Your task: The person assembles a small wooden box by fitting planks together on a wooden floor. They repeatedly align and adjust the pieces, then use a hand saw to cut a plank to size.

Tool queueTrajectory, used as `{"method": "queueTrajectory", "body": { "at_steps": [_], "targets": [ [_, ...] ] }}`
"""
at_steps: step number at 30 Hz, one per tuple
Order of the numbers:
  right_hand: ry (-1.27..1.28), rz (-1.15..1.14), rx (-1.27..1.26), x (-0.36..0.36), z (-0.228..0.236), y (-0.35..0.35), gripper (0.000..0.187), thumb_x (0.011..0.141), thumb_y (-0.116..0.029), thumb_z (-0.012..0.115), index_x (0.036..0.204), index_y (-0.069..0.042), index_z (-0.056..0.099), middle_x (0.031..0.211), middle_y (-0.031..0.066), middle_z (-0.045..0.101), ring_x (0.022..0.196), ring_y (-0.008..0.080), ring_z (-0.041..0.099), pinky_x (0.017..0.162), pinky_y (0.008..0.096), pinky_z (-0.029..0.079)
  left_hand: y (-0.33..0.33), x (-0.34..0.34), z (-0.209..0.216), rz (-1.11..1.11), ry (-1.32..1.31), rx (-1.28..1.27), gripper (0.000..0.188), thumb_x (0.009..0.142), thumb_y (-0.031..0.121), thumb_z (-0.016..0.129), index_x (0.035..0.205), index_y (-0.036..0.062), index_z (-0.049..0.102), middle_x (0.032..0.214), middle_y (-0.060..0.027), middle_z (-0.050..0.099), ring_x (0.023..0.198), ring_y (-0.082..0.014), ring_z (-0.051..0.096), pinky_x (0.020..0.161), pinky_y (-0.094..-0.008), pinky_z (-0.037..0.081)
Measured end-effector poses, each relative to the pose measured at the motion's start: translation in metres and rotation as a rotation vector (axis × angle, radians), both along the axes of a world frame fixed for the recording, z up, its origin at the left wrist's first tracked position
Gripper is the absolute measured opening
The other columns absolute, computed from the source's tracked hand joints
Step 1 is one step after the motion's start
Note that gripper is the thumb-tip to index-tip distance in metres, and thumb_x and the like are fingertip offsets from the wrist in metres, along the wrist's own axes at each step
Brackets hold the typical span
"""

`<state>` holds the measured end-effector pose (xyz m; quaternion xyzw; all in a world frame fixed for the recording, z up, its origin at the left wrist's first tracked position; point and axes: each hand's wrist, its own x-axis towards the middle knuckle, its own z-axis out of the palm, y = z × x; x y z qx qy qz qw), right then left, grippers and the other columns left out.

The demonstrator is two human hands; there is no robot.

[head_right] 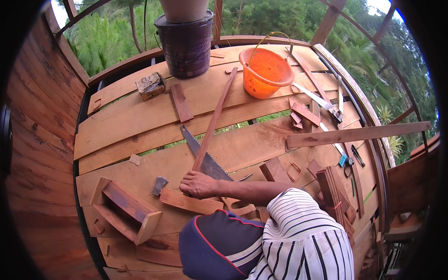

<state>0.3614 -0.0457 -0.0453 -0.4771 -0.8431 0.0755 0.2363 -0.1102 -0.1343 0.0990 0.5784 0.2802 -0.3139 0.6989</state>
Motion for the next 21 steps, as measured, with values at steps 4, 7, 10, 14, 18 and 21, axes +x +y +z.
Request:
{"method": "queueTrajectory", "body": {
  "at_steps": [4,7,10,14,18,21],
  "targets": [
    [0.022,-0.007,-0.01,-0.012,-0.015,-0.025,0.02,0.09,-0.024,0.062,0.096,-0.01,0.051,0.096,0.0084,0.057,0.099,0.0257,0.059,0.091,0.0412,0.042,-0.018,-0.002,0.021,0.332,-0.537,-0.284,0.046,0.087,0.043,0.073,0.108,0.0022,0.072,0.102,-0.0157,0.072,0.096,-0.0279,0.067,0.083,-0.0418,0.054],
    [0.029,-0.028,0.001,-0.004,-0.016,-0.041,0.022,0.089,-0.024,0.063,0.099,-0.009,0.05,0.1,0.009,0.057,0.103,0.0255,0.058,0.093,0.0411,0.042,-0.012,0.035,0.065,0.067,0.069,0.144,0.048,0.088,0.047,0.068,0.106,0.0028,0.071,0.101,-0.0173,0.071,0.094,-0.0298,0.067,0.08,-0.0422,0.053],
    [-0.007,-0.056,-0.03,0.001,-0.014,-0.049,0.024,0.088,-0.024,0.064,0.101,-0.009,0.051,0.102,0.0086,0.059,0.105,0.026,0.059,0.095,0.0411,0.041,-0.006,0.039,0.051,-0.044,0.076,0.232,0.046,0.087,0.044,0.07,0.103,0.0014,0.07,0.097,-0.0165,0.07,0.09,-0.0283,0.066,0.078,-0.0414,0.053],
    [-0.033,-0.055,-0.119,0.013,-0.011,-0.061,0.04,0.077,-0.029,0.076,0.103,-0.011,0.052,0.101,0.0065,0.06,0.104,0.026,0.06,0.095,0.041,0.041,-0.003,0.037,0.043,-0.129,0.082,0.315,0.043,0.086,0.04,0.073,0.1,-0.0005,0.069,0.092,-0.0155,0.069,0.085,-0.0265,0.065,0.075,-0.0404,0.053],
    [0.006,-0.05,-0.115,0.026,-0.007,-0.07,0.061,0.06,-0.037,0.089,0.103,-0.012,0.054,0.101,0.0048,0.062,0.103,0.0261,0.06,0.094,0.0409,0.041,-0.004,0.033,0.041,-0.217,0.065,0.386,0.041,0.086,0.037,0.076,0.097,-0.0024,0.068,0.087,-0.0144,0.069,0.08,-0.0246,0.065,0.072,-0.0394,0.052],
    [0.006,-0.105,0.027,0.023,-0.014,-0.069,0.06,0.057,-0.039,0.091,0.1,-0.013,0.058,0.1,0.0049,0.063,0.103,0.0263,0.061,0.095,0.0415,0.041,-0.006,0.039,0.044,-0.203,0.102,0.369,0.045,0.086,0.04,0.075,0.1,-0.002,0.068,0.091,-0.0157,0.069,0.084,-0.0256,0.065,0.075,-0.0391,0.052]
  ]
}}
